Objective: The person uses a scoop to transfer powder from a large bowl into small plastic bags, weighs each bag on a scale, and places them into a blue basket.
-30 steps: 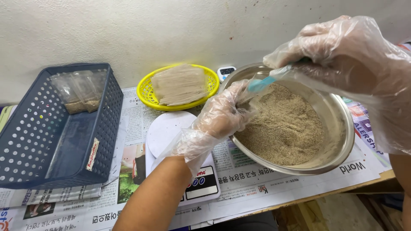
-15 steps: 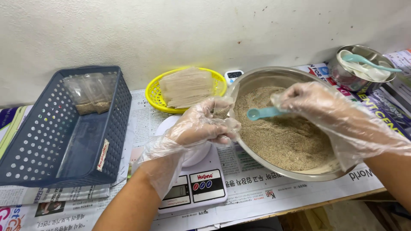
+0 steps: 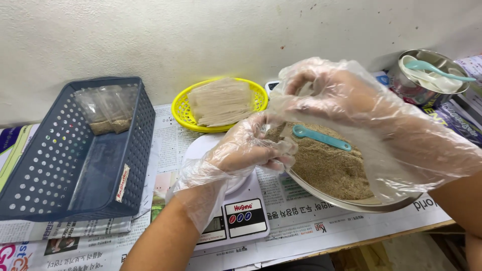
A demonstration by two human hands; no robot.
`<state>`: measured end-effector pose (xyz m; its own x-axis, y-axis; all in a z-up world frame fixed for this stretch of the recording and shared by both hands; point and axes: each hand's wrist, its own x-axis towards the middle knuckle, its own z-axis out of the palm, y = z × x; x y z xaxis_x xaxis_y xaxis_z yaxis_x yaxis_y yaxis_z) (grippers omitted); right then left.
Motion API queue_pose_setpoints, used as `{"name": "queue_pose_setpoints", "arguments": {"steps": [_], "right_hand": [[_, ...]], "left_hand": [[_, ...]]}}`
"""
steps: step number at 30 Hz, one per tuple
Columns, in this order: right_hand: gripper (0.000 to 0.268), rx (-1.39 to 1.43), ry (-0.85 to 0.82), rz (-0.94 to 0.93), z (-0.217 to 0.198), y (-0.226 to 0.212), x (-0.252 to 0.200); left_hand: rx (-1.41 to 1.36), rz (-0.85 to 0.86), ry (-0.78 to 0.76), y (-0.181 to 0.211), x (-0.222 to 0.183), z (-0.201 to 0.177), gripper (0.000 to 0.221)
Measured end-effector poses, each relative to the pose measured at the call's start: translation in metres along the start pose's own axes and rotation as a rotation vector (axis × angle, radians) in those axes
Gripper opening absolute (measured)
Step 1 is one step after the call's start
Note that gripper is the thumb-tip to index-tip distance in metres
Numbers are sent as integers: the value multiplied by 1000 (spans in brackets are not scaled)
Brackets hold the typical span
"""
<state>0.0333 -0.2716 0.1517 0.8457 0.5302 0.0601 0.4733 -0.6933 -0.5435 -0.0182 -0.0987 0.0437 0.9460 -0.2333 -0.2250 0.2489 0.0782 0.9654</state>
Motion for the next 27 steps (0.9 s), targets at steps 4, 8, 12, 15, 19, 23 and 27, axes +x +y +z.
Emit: {"name": "queue_pose_setpoints", "arguments": {"steps": [4,8,12,15,19,23,27], "right_hand": [[19,154,-40,-10,5,2,9],[26,-72,-35,-513,-8,20,34],[19,35,13,-394,-9,-28,16],[16,187,-7,-278,5,-42,18],[11,188,32,-376,29,-37,33],[15,487,-1,-175,46,-49,28],[11,474,-10,-162,57,-51,32]], "left_hand": [[-66,-11,48,-3,-1,-4,48],[227,108,262,-9,-13,-16,56],[130,312,269,-23,-14,-37,60],[116,480,63,-23,-25,-47,55],[-236,391,404,-32,-33,-53,44],[-215,630,650,-45,-39,-66,33],[54,765,754,-48,-41,-71,36]]}}
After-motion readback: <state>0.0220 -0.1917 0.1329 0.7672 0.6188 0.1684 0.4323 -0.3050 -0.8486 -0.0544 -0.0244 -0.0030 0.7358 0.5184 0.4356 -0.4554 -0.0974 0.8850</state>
